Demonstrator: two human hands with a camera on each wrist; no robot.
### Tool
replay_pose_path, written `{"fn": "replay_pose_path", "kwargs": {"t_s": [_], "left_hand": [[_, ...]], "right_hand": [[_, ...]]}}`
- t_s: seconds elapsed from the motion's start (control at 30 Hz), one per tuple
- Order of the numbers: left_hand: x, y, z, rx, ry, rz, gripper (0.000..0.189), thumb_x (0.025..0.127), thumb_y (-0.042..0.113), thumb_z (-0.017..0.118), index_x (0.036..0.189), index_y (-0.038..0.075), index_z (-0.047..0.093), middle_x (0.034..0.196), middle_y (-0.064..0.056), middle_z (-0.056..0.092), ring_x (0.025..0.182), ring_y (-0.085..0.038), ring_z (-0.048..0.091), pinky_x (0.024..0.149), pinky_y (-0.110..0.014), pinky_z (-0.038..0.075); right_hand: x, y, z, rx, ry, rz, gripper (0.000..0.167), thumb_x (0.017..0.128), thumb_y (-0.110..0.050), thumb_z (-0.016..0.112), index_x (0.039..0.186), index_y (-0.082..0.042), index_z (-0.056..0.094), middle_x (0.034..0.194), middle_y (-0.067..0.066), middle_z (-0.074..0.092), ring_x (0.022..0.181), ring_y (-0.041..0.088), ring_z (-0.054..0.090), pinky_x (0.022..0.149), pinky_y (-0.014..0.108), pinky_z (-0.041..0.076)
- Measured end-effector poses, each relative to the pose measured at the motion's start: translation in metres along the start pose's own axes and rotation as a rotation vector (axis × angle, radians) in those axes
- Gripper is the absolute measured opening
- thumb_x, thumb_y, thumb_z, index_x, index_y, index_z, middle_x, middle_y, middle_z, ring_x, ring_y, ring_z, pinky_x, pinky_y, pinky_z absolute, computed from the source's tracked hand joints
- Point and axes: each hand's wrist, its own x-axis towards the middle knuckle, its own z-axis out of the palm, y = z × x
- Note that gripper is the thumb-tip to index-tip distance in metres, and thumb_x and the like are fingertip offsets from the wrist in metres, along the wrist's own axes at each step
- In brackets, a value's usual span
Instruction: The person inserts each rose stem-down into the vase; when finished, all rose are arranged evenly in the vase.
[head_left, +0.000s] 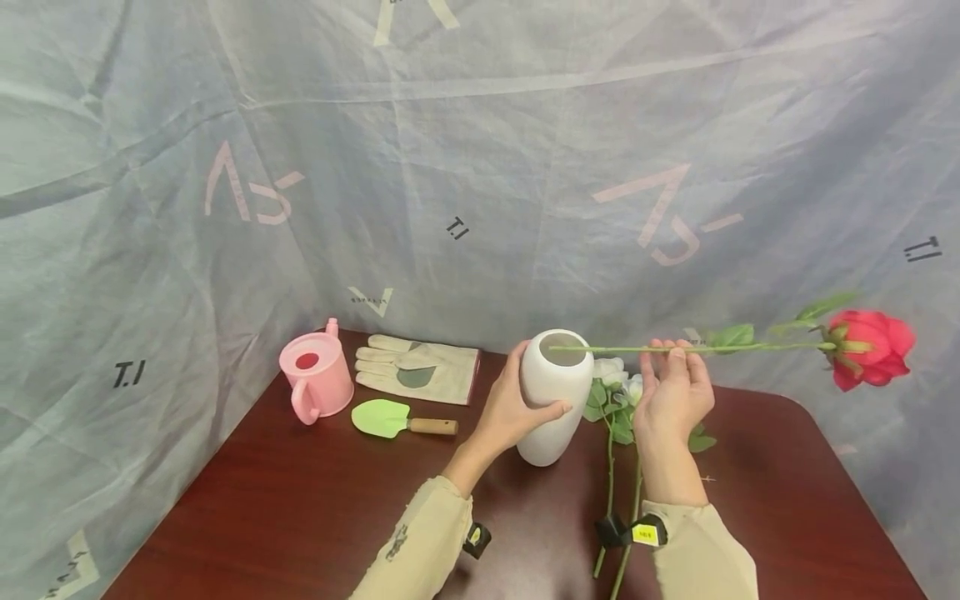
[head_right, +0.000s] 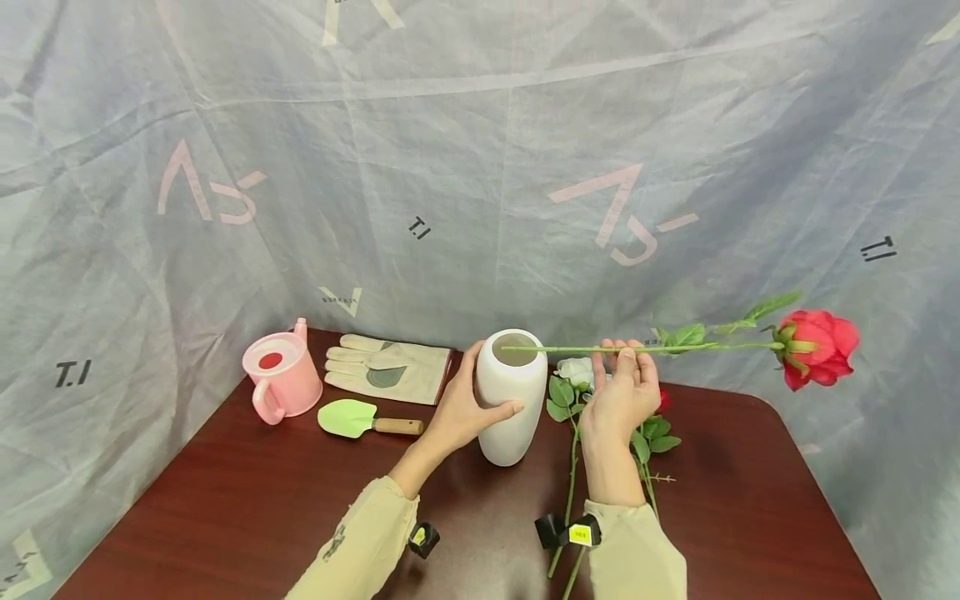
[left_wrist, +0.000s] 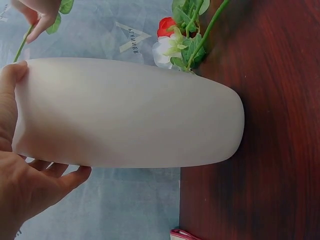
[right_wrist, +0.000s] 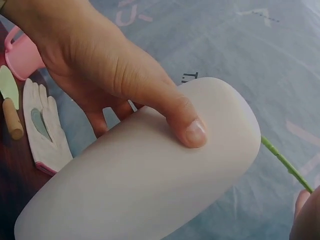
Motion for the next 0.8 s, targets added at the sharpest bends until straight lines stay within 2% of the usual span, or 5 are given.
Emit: {"fn": "replay_pose_path", "kwargs": {"t_s": [0.3,0.6,0.8], "left_hand": [[-0.001,0.001,0.001,0.011,-0.002,-0.013,0.094,0.067,0.037,0.081,0.143,0.026,0.026,0.125,0.004,0.051,0.107,-0.013,0.051,0.086,-0.039,0.044],[-0.002,0.001,0.001,-0.001,-0.002,0.004,0.096,0.068,0.037,0.081,0.144,0.020,0.025,0.126,0.001,0.050,0.108,-0.015,0.051,0.086,-0.040,0.044],[-0.002,0.001,0.000,0.008,0.005,0.013,0.095,0.068,0.036,0.081,0.144,0.021,0.026,0.126,0.001,0.051,0.108,-0.015,0.051,0.086,-0.039,0.044]], "right_hand": [[-0.006,0.007,0.011,-0.089,-0.004,-0.075,0.009,0.094,-0.003,0.051,0.100,0.003,0.056,0.095,0.015,0.054,0.091,0.024,0.060,0.090,0.038,0.045],[-0.010,0.020,0.014,-0.185,-0.073,-0.191,0.010,0.094,-0.005,0.052,0.100,0.001,0.058,0.096,0.018,0.055,0.092,0.028,0.059,0.086,0.039,0.047],[-0.011,0.024,0.018,-0.246,-0.117,-0.267,0.010,0.095,-0.004,0.050,0.101,0.001,0.057,0.093,0.015,0.055,0.088,0.026,0.059,0.079,0.035,0.050]]}}
